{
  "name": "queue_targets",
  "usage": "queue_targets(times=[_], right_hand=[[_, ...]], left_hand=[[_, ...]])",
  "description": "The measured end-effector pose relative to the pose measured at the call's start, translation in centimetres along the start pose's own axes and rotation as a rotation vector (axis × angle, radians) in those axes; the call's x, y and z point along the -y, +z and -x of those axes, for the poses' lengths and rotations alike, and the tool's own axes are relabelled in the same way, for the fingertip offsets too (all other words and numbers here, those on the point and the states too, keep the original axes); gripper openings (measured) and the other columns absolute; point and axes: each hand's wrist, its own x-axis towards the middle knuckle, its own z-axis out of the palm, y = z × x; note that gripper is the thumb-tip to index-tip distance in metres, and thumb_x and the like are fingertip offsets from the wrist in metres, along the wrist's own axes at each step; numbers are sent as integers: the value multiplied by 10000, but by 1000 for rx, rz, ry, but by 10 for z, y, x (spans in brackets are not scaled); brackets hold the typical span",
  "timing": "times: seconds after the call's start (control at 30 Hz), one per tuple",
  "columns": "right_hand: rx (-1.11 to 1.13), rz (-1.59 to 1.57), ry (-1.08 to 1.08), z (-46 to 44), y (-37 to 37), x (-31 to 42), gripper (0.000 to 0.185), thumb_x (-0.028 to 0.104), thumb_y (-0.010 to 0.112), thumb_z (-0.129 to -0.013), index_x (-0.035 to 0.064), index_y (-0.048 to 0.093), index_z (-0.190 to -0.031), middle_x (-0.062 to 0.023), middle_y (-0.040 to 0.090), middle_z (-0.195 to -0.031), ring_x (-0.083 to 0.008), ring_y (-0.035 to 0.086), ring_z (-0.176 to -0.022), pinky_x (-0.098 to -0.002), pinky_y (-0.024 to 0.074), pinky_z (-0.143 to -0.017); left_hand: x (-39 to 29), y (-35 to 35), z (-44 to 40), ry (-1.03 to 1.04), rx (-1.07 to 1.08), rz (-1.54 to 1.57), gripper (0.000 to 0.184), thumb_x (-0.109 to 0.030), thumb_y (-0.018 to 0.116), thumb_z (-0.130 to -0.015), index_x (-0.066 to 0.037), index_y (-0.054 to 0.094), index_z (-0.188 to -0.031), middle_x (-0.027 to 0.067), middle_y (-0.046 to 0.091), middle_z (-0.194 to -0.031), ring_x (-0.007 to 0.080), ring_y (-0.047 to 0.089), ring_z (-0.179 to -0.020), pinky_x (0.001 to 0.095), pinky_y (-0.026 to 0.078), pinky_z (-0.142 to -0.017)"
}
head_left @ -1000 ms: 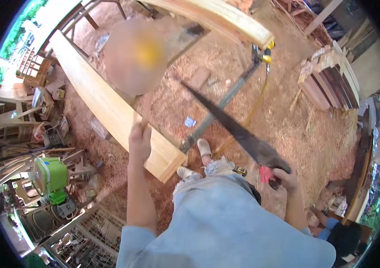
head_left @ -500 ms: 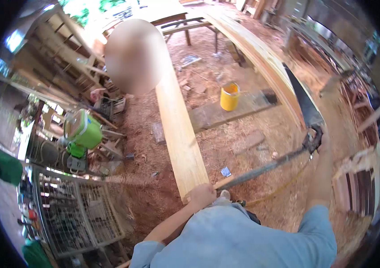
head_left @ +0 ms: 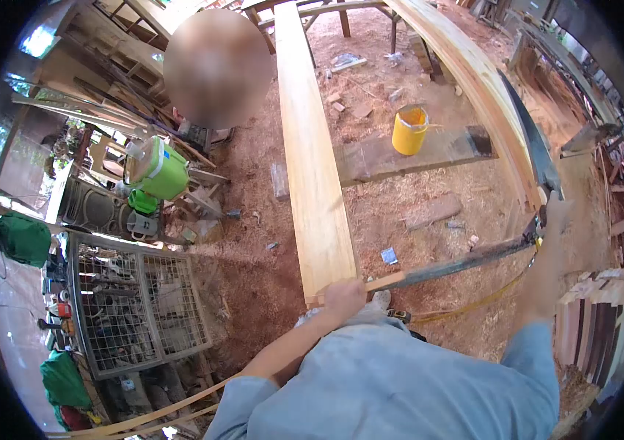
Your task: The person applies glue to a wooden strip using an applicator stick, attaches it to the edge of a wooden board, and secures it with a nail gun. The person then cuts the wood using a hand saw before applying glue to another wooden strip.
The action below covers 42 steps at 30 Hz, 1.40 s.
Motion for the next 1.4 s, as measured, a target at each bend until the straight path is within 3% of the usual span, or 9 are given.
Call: queue_targets(times=[0.1,0.27,0.4,0.57,0.73,0.87,1.0,1.33,1.4], right_hand=[[-238,-565,-371,119,-10,14,474,285,649,-913,-68,578,-1221,-253,676,-1061,-390,658,-975,-475,487,-911],[590,-894,-218,433,-38,62,408,183,673,-855,-30,589,-1192,-214,609,-1114,-369,595,-1043,-442,465,-957],[775,-726,-435,517,-58,89,441,173,690,-841,-17,579,-1223,-217,577,-1185,-382,561,-1117,-444,454,-993],[815,-483,-494,540,-60,129,562,249,709,-865,-31,527,-1317,-261,563,-1289,-407,543,-1215,-466,433,-1043],[1061,-310,75,515,-16,193,657,513,621,-902,-51,605,-1240,-254,679,-1130,-393,654,-1067,-460,492,-961],[877,-179,59,522,-38,236,675,643,502,-901,54,701,-1165,-255,686,-1136,-396,666,-1064,-465,504,-940],[777,-164,19,531,15,199,749,674,474,-893,-1,709,-1116,-275,685,-1106,-425,650,-1086,-474,495,-964],[685,-253,231,641,-114,115,632,608,444,-916,67,734,-1063,-233,705,-1061,-411,672,-1019,-502,523,-900],[651,-210,247,684,-152,73,607,604,436,-924,91,733,-1054,-217,711,-1034,-393,679,-1003,-510,528,-881]], left_hand=[[20,9,4,-38,-13,15,177,-198,586,-828,-65,699,-796,183,679,-798,393,672,-774,499,535,-700],[71,-28,-24,-164,-227,112,201,-201,582,-874,-36,668,-800,199,665,-818,417,656,-781,508,519,-698],[110,-71,-63,-45,-463,140,281,-259,599,-896,-3,643,-789,224,668,-840,436,650,-802,505,518,-710],[156,-95,-115,-273,-13,194,458,-396,565,-943,34,606,-791,285,671,-841,436,673,-860,507,530,-752],[183,-84,-135,-189,262,473,514,-457,533,-969,39,629,-878,288,671,-811,410,691,-840,483,541,-732],[209,-59,-149,-30,116,549,407,-366,586,-970,33,662,-944,220,687,-828,274,711,-833,403,557,-684],[197,-65,-153,-189,478,1336,221,-219,566,-1000,-30,654,-1072,93,671,-825,200,668,-755,351,558,-625],[229,-73,-76,-61,957,681,383,-228,533,-1024,-8,497,-1335,137,656,-1127,262,655,-976,353,550,-784],[232,-91,-55,53,1349,614,409,-230,509,-1034,10,474,-1363,160,636,-1182,261,627,-1026,371,540,-825]])
